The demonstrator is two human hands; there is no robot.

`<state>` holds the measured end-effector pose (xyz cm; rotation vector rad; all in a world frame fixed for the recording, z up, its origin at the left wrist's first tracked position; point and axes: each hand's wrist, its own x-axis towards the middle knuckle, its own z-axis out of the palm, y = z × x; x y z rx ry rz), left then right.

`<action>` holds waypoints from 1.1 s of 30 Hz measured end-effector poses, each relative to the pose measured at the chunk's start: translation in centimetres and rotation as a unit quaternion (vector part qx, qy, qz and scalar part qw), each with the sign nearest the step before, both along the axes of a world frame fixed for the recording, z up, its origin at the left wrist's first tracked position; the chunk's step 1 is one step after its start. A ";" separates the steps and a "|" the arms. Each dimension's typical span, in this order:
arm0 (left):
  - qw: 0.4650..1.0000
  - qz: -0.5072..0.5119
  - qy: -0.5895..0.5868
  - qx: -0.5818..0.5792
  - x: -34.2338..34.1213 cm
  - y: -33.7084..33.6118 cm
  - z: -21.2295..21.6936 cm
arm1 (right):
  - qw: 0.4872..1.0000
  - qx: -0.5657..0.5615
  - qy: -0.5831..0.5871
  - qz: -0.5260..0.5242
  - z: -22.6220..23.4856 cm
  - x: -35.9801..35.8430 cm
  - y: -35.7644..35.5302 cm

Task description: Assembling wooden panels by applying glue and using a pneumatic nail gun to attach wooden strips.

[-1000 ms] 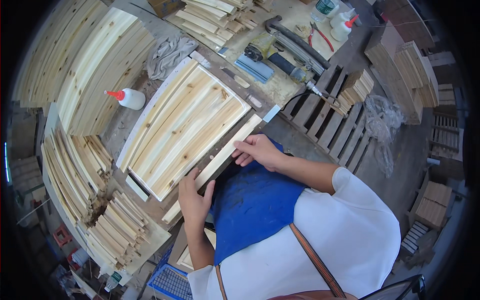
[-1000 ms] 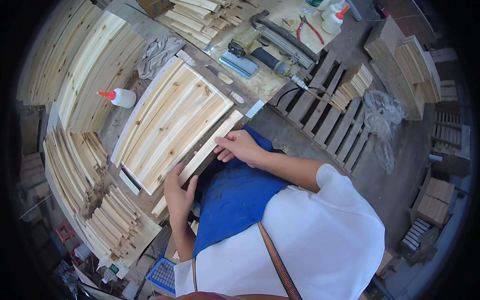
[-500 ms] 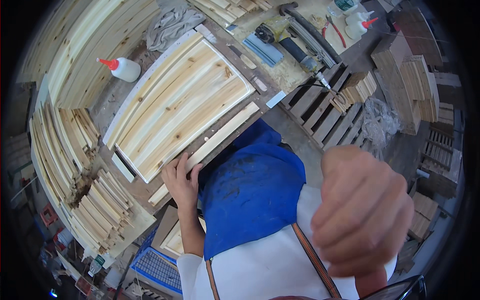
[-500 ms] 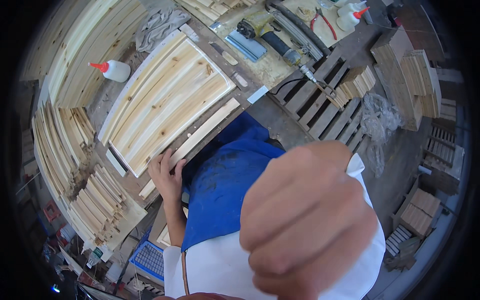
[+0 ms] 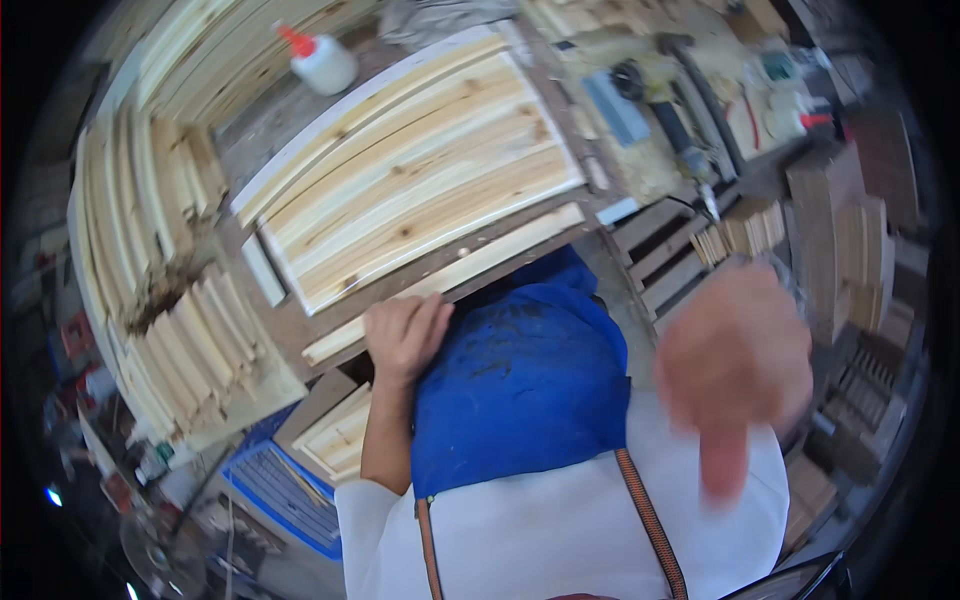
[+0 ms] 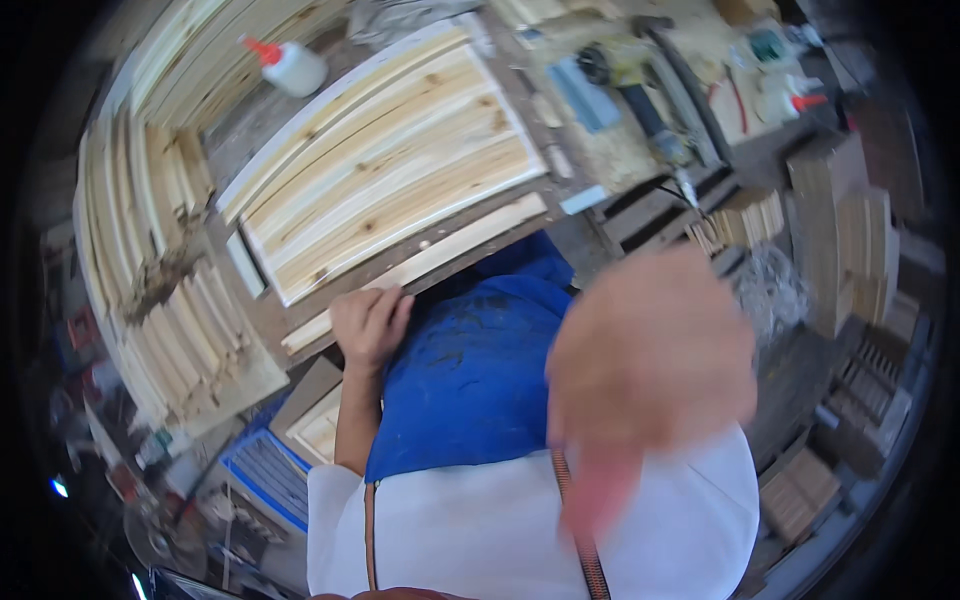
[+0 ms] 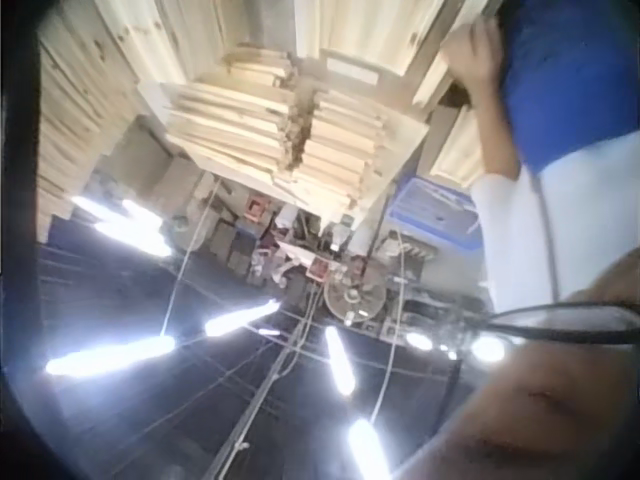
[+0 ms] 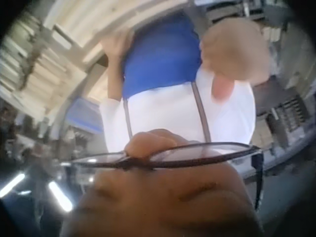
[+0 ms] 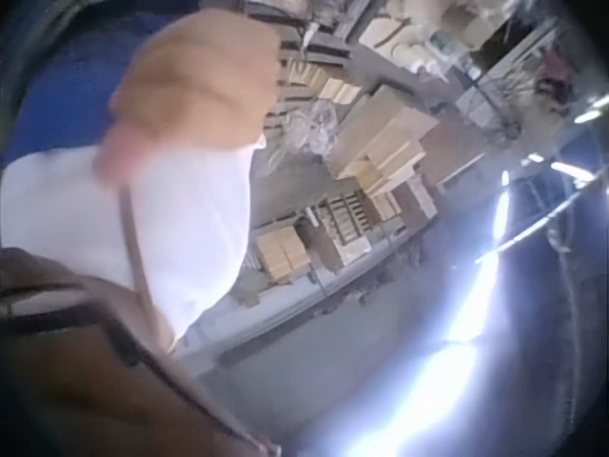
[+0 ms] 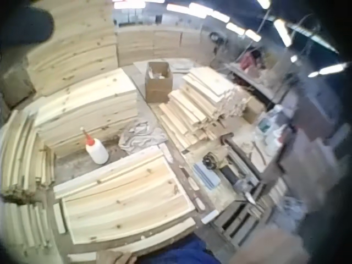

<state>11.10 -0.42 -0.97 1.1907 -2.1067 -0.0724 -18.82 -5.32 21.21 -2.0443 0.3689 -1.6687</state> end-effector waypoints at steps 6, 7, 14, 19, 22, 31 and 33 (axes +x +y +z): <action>0.998 -0.036 0.019 -0.046 -2.9 -0.7 -0.6 | 0.846 0.182 0.376 -0.330 -13.3 -5.6 -15.4; 0.998 -0.038 0.024 -0.050 -3.1 -0.9 -0.9 | 0.834 0.109 0.416 -0.346 -15.3 -7.1 -18.0; 0.998 -0.006 0.018 -0.052 -3.8 -1.4 -1.7 | 0.708 0.044 0.536 -0.457 -19.7 -7.2 -29.0; 0.997 -0.009 0.039 -0.059 -4.5 -2.1 -1.9 | 0.657 0.089 0.588 -0.464 -21.1 -7.5 -31.7; 0.996 -0.012 0.054 -0.075 -4.5 -2.0 -1.9 | 0.663 0.126 0.589 -0.444 -21.4 -9.3 -31.9; 0.998 -0.016 0.034 -0.058 -3.9 -0.6 -2.7 | 0.706 0.086 0.492 -0.502 -21.6 -6.2 -30.3; 0.997 -0.013 0.037 -0.062 -3.8 -0.5 -2.9 | 0.703 0.098 0.500 -0.496 -21.5 -5.7 -30.7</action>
